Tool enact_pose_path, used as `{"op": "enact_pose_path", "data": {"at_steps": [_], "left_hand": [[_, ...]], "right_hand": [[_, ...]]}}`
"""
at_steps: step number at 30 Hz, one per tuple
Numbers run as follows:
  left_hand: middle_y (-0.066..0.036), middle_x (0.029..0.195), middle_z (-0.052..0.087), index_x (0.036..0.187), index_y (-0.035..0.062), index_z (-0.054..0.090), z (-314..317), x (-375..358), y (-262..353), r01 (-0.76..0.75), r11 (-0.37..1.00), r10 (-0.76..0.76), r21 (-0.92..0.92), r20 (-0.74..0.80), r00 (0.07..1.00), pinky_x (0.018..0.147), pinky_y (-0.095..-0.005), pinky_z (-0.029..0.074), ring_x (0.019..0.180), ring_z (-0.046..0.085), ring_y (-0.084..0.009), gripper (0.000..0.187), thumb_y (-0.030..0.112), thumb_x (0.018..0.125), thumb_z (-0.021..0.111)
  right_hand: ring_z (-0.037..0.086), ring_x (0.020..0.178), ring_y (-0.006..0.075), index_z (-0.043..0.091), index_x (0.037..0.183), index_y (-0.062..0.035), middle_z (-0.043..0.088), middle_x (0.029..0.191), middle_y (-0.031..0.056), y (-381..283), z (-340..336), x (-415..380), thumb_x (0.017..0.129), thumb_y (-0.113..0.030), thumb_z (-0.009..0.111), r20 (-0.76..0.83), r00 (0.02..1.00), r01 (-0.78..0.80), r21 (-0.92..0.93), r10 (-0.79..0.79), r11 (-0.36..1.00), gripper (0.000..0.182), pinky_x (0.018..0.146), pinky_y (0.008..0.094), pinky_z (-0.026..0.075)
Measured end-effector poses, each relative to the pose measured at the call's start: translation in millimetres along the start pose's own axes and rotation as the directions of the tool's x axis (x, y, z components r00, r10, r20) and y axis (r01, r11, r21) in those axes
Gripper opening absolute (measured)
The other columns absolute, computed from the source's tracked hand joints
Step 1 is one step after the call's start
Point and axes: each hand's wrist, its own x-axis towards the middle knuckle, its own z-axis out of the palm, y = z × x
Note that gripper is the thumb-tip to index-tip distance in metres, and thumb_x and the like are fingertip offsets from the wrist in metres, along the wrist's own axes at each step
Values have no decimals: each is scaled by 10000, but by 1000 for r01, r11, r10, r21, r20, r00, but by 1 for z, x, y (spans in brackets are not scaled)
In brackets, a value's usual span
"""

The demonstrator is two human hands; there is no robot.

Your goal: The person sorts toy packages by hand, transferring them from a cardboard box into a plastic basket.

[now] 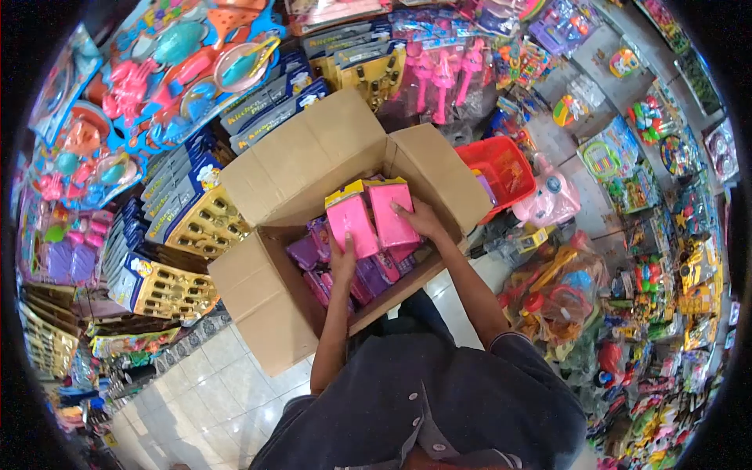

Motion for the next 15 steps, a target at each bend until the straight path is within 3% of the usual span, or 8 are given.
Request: {"op": "enact_pose_path", "data": {"at_steps": [4,5,8,11,14,15], "left_hand": [[-194,1474,469,1509,-12,340,6,-12,31,-164,971,182,176,-92,979,1130,-357,325,1344,452,-261,627,374,1045,511],[-185,1448,490,1445,-37,425,8,-28,71,-56,997,59,53,-61,996,1114,-357,341,1314,469,-266,570,367,1050,504],[-177,1374,541,1396,-34,473,9,-41,97,-14,994,10,107,45,999,1088,-355,361,1257,500,-253,537,370,1045,516],[-143,1239,596,1325,-24,527,6,-30,67,-77,969,33,236,184,982,1027,-337,401,1150,537,-214,448,319,1038,545],[-106,1158,601,1252,-17,567,35,-50,110,-79,996,66,47,234,970,976,-320,423,1080,546,-180,370,265,1015,595],[-98,1147,600,1242,-17,570,42,-53,114,-106,992,83,67,283,956,962,-318,429,1068,548,-177,360,253,1008,607]], "right_hand": [[654,1121,295,537,1344,-24,668,1209,195,-49,-4,-49,931,-541,624,-92,996,8,114,2,993,667,965,394,497],[656,1116,288,527,1349,-15,667,1212,193,-51,-3,-60,931,-528,632,-111,994,2,144,15,990,670,966,391,497],[648,1122,276,494,1364,6,653,1225,188,-37,1,-84,938,-472,652,-215,974,-36,170,73,985,660,979,388,489],[636,1120,278,485,1366,14,638,1217,196,-47,-14,-121,943,-422,666,-313,949,52,286,42,957,634,988,386,481],[628,1114,273,499,1351,10,622,1226,196,-26,-25,-145,940,-397,680,-532,843,222,210,-79,952,606,987,383,477],[631,1100,262,508,1342,3,617,1239,191,-23,-31,-158,940,-399,678,-483,874,131,344,56,930,593,985,381,477]]}}
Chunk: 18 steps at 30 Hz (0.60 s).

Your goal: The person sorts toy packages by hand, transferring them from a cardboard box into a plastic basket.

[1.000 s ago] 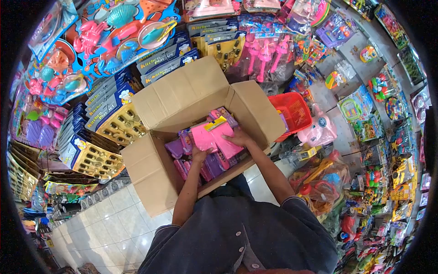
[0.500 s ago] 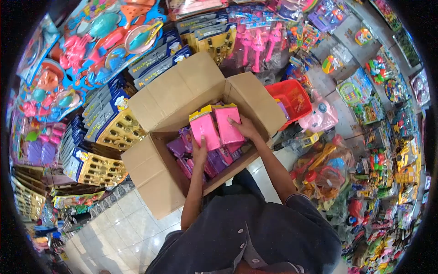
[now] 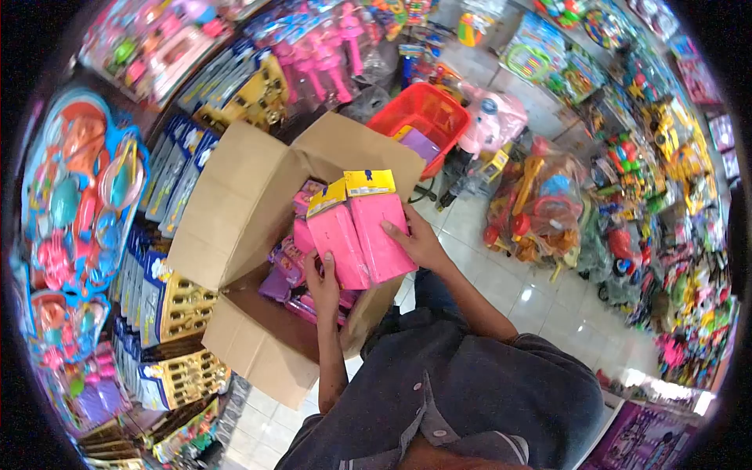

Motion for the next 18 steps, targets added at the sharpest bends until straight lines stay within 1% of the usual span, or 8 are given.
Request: {"op": "enact_pose_path", "data": {"at_steps": [3,6,8,9,11,14,17,18], "left_hand": [[-84,1125,599,1224,-19,575,25,3,10,-68,996,60,58,128,990,929,-321,446,1043,552,-172,346,231,992,633],[-86,1124,600,1242,-23,568,58,1,12,-119,985,91,123,216,972,921,-333,458,1042,560,-180,367,229,986,641],[-87,1121,599,1271,-29,560,83,-3,15,-172,960,111,221,264,958,925,-339,465,1047,567,-183,391,217,981,649],[-99,1156,607,1300,-26,551,98,-8,18,-162,971,111,174,271,956,952,-341,460,1077,574,-190,414,213,978,653],[-122,1226,623,1357,-20,533,130,-18,22,-141,987,112,80,287,951,1007,-347,449,1138,588,-204,465,205,971,663],[-133,1240,622,1370,-14,524,177,-36,29,-75,997,66,16,327,943,1013,-354,460,1169,585,-207,479,180,960,677],[-133,1199,630,1313,-6,590,219,-41,18,-169,983,133,78,339,931,849,-323,523,1015,620,-175,459,177,917,732],[-128,1185,629,1316,-3,590,234,-43,16,-145,987,110,73,356,928,837,-323,526,1008,623,-179,463,177,914,734]], "right_hand": [[631,1102,254,514,1339,-5,627,1231,177,-11,-41,-18,942,-402,675,-54,996,-75,-37,73,997,584,980,377,480],[637,1045,197,496,1360,-19,651,1178,140,3,-78,-32,978,-380,638,-98,995,-47,-101,37,994,545,921,353,507],[641,1065,226,515,1341,-8,654,1180,156,19,-102,-39,952,-400,663,-112,987,-112,7,112,994,572,920,365,510],[642,1074,240,525,1331,-3,656,1181,163,21,-116,-43,938,-410,676,-115,982,-145,62,151,988,586,919,372,511],[645,1067,241,528,1332,-3,654,1184,167,27,-147,-50,938,-415,675,-145,982,-121,28,124,992,589,906,373,516],[652,1045,222,519,1348,-15,660,1182,166,25,-195,-58,954,-395,661,-182,979,-101,-14,97,995,566,902,365,520],[663,1021,224,519,1346,-15,669,1168,170,37,-239,-68,955,-397,659,-229,970,-97,-78,77,992,565,881,362,526],[667,1014,230,521,1342,-12,672,1161,173,44,-253,-70,951,-404,661,-247,967,-96,-103,68,990,571,869,362,528]]}}
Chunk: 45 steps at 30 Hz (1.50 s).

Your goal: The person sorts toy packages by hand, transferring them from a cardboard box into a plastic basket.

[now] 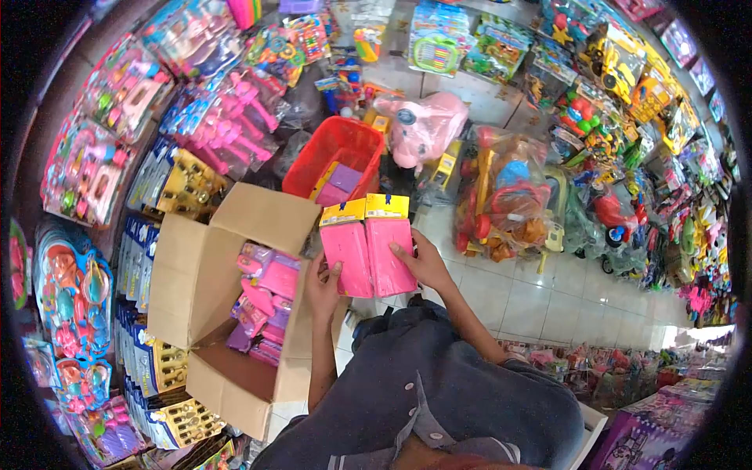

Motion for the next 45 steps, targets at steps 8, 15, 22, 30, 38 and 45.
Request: {"op": "enact_pose_path", "data": {"at_steps": [8,15,22,30,38,45], "left_hand": [[-115,1128,622,1325,33,609,97,23,14,39,992,-45,120,48,998,818,-324,534,968,650,-207,482,186,890,751],[-132,1152,630,1328,25,600,112,59,-13,71,987,-73,145,6,997,859,-347,539,994,656,-228,491,208,898,747],[-133,1164,633,1329,7,588,116,141,-55,166,981,-167,100,5,986,864,-349,532,1004,647,-224,497,236,913,733],[-135,1250,620,1348,-22,526,132,284,-92,363,931,-361,-37,34,932,1026,-349,418,1154,571,-234,632,457,954,650],[-207,1160,677,1194,-76,597,132,371,-203,333,927,-372,-171,-311,875,956,-402,498,1089,648,-331,762,562,809,758],[-391,1436,387,1419,-135,348,146,390,-324,675,720,-548,160,-466,695,1180,-521,232,1386,349,-484,1197,774,713,677]], "right_hand": [[662,970,303,589,1252,-14,673,1113,196,26,-87,26,920,-432,680,-95,995,-48,-133,35,990,542,840,394,514],[656,973,338,616,1195,-11,671,1077,213,39,-91,85,926,-435,663,26,995,-90,-177,96,980,504,852,408,507],[664,928,343,615,1178,-4,681,1055,219,60,-64,182,935,-453,644,107,986,-110,-179,131,978,511,839,423,509],[664,971,359,604,1197,0,670,1112,235,34,-26,340,938,-452,638,297,921,-166,-284,252,944,522,883,436,504],[645,1103,364,569,1287,12,663,1167,245,106,52,483,897,-613,608,485,845,55,-494,223,868,737,930,428,493],[645,1123,350,592,1310,-38,683,1183,199,219,110,555,865,-583,663,670,721,159,-408,177,899,707,968,438,490]]}}
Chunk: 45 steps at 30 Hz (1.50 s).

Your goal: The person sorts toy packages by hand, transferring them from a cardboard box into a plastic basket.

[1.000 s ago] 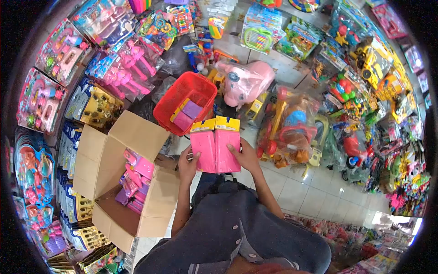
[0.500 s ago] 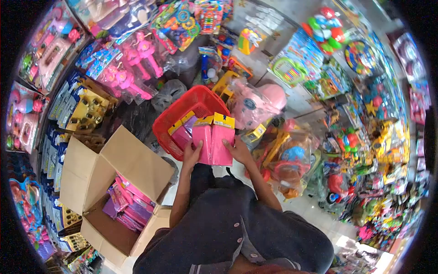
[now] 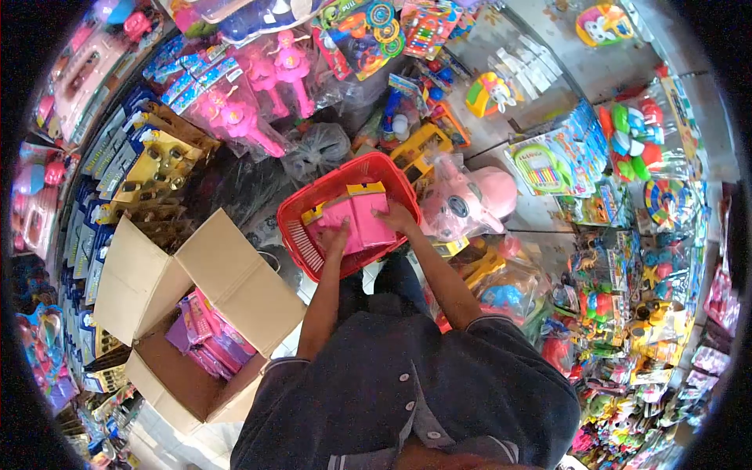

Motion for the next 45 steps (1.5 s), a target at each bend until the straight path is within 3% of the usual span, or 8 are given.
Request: {"op": "enact_pose_path", "data": {"at_steps": [5,9,11,16,21,27,30,45], "left_hand": [[-409,1462,332,1448,-124,299,24,11,-14,119,849,-179,514,68,982,1186,-542,231,1404,308,-501,1139,701,760,676],[-387,1411,395,1419,-109,324,6,-3,11,196,956,-222,217,102,970,1127,-507,350,1335,397,-490,1012,578,784,710],[-376,1378,424,1409,-107,330,22,8,-13,154,965,-182,213,115,977,1110,-498,369,1300,426,-484,978,536,781,715],[-350,1295,496,1384,-103,345,85,67,-110,-245,904,215,351,125,969,1068,-474,417,1212,498,-468,895,429,773,726],[-358,1342,465,1415,-103,325,73,45,-107,-172,902,128,397,135,983,1122,-481,361,1287,436,-478,920,439,785,719],[-386,1444,364,1443,-93,305,34,10,-60,22,952,-26,304,10,1000,1164,-493,306,1346,367,-516,923,402,792,734],[-390,1423,376,1444,-87,305,13,-2,-38,-11,998,7,61,73,997,1155,-504,312,1322,380,-531,916,372,787,748],[-381,1449,330,1427,-103,315,13,-20,-35,-102,954,73,281,113,991,1139,-516,321,1329,367,-515,948,428,779,757]], "right_hand": [[637,1126,370,582,1306,-42,683,1182,206,15,17,32,870,-449,678,-67,979,-201,-242,190,949,604,965,457,499],[615,1107,433,492,1366,-54,594,1264,252,17,23,36,843,-294,647,-176,957,-265,-216,229,940,595,956,514,503],[584,1133,466,446,1391,-62,528,1309,274,-4,15,29,826,-246,631,-191,902,-422,-210,386,882,623,953,546,501],[490,1215,504,420,1393,-66,402,1374,287,-24,32,5,839,-264,653,-250,959,-211,-316,134,925,633,938,580,505],[443,1265,508,468,1345,-17,369,1430,286,0,66,11,841,-262,662,-309,930,-216,-27,197,976,593,1032,572,440],[188,1477,430,208,1511,68,200,1565,326,36,48,31,717,-490,777,252,932,-173,-317,259,933,1125,1224,453,186],[164,1483,443,110,1537,58,203,1558,348,88,84,53,612,-597,827,77,952,-271,-239,297,932,1341,1223,454,187],[516,1264,400,294,1454,-54,417,1432,256,-19,32,28,602,-480,904,-204,941,-337,-625,270,704,1131,870,434,585]]}}
